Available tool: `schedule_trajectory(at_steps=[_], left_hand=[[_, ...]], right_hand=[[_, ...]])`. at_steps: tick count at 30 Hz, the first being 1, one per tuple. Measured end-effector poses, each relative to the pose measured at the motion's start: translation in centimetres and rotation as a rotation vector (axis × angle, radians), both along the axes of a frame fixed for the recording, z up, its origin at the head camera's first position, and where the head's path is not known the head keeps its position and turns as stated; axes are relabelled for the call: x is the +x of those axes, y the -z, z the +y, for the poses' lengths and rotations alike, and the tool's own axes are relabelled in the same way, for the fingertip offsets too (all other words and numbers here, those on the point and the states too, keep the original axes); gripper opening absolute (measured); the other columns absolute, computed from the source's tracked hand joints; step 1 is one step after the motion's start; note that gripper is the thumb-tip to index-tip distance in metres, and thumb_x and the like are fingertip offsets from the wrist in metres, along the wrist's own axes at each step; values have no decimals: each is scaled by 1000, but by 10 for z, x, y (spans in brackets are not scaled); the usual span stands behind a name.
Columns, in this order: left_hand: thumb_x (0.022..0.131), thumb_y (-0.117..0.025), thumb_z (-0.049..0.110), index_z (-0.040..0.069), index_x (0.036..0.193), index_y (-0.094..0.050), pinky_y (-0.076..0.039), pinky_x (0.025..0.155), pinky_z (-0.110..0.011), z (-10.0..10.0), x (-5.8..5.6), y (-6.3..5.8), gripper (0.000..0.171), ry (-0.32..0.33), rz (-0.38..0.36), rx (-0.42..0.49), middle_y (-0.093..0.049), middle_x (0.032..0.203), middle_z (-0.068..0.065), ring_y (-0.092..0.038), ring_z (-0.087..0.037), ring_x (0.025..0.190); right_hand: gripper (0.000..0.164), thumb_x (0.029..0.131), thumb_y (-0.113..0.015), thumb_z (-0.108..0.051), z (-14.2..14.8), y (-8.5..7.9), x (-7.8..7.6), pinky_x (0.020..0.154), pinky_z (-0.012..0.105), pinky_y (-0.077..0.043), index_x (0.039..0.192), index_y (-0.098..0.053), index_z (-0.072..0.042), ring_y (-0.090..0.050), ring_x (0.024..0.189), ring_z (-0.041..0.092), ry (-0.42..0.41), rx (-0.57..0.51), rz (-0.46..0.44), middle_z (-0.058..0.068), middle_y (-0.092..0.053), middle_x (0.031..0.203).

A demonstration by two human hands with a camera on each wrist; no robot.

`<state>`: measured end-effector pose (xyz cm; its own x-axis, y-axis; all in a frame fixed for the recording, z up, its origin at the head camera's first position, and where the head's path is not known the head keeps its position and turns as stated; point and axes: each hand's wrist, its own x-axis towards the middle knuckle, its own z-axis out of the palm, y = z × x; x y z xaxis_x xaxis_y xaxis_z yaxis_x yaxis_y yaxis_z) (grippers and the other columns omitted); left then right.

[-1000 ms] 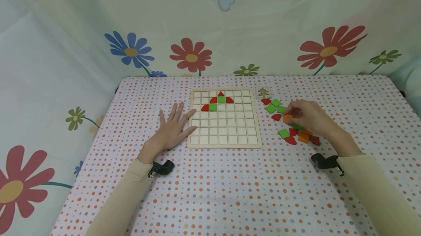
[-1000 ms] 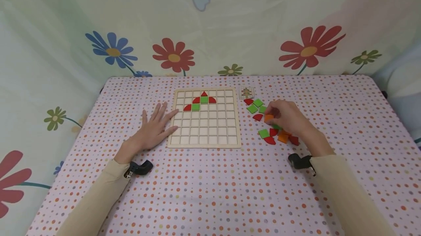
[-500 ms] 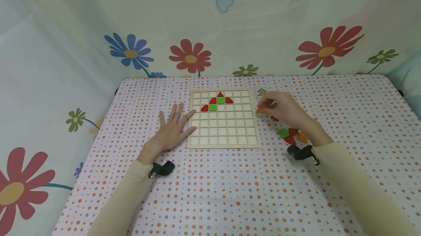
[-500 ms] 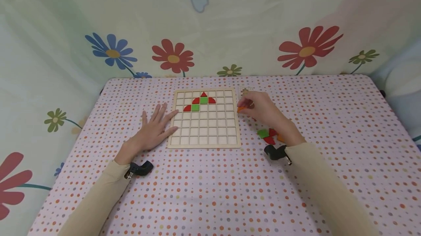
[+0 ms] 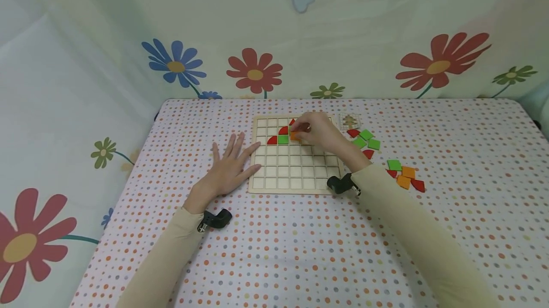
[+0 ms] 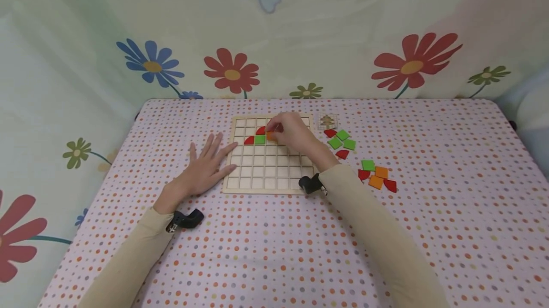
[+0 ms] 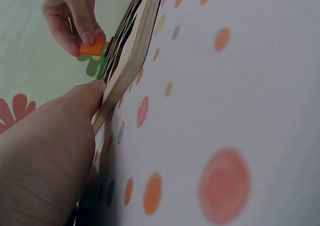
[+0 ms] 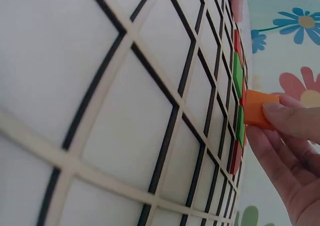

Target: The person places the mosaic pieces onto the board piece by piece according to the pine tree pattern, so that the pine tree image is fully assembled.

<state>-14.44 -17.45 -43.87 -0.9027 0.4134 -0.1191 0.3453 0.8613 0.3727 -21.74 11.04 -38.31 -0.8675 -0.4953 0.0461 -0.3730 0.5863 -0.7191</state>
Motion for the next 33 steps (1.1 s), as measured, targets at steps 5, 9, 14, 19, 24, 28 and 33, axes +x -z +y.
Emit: schedule_trajectory(at_steps=[5, 9, 14, 19, 24, 28, 33], left_hand=[[109, -43, 54, 26, 169, -23, 17, 115, -74, 0, 0, -1, 69, -6, -4, -12, 8, 175, -15, 15, -35, 160], [109, -43, 55, 26, 169, -23, 17, 115, -74, 1, 0, 0, 69, -7, -1, -19, 8, 175, -15, 15, -35, 160], [109, -43, 55, 27, 169, -23, 17, 115, -75, 1, -1, 0, 69, 1, 0, -16, 7, 175, -16, 14, -36, 160], [109, -44, 54, 26, 169, -23, 17, 115, -75, 1, -1, -1, 69, 0, -3, -12, 7, 175, -16, 14, -35, 160], [109, -44, 55, 27, 169, -22, 17, 115, -75, 0, -2, 0, 70, 0, 0, -20, 8, 175, -16, 15, -35, 160], [109, -43, 55, 27, 169, -22, 17, 115, -75, 1, -3, 1, 69, 1, -1, -25, 8, 175, -15, 16, -34, 160], [110, -42, 55, 26, 169, -22, 17, 115, -75, 1, -3, -1, 69, -1, -10, -26, 8, 175, -16, 15, -35, 160]], right_hand=[[17, 94, -74, 7, -4, 4, -2, 92, 46, -56, 110, -77, 7, -69, 103, 36, 18, 51, -13, 22, -75, 110], [17, 93, -75, 5, -5, 8, -2, 91, 45, -57, 110, -78, 6, -70, 102, 35, 18, 64, 9, 21, -75, 110], [16, 91, -77, 6, -6, 9, -2, 81, 42, -55, 107, -80, 4, -67, 94, 32, -2, 79, 48, 19, -74, 105], [15, 92, -76, 6, -9, 5, -3, 85, 43, -57, 106, -80, 5, -67, 99, 34, -14, 122, 49, 20, -72, 104], [16, 93, -75, 5, -12, 0, -4, 87, 44, -57, 109, -80, 7, -67, 103, 37, -32, 185, 43, 22, -71, 106], [19, 94, -74, 5, -15, -3, -4, 89, 43, -57, 112, -79, 6, -66, 107, 37, -37, 236, 26, 23, -70, 110], [21, 95, -72, 7, -19, -3, -3, 90, 42, -58, 116, -77, 7, -67, 112, 38, -43, 272, 17, 24, -70, 117]])
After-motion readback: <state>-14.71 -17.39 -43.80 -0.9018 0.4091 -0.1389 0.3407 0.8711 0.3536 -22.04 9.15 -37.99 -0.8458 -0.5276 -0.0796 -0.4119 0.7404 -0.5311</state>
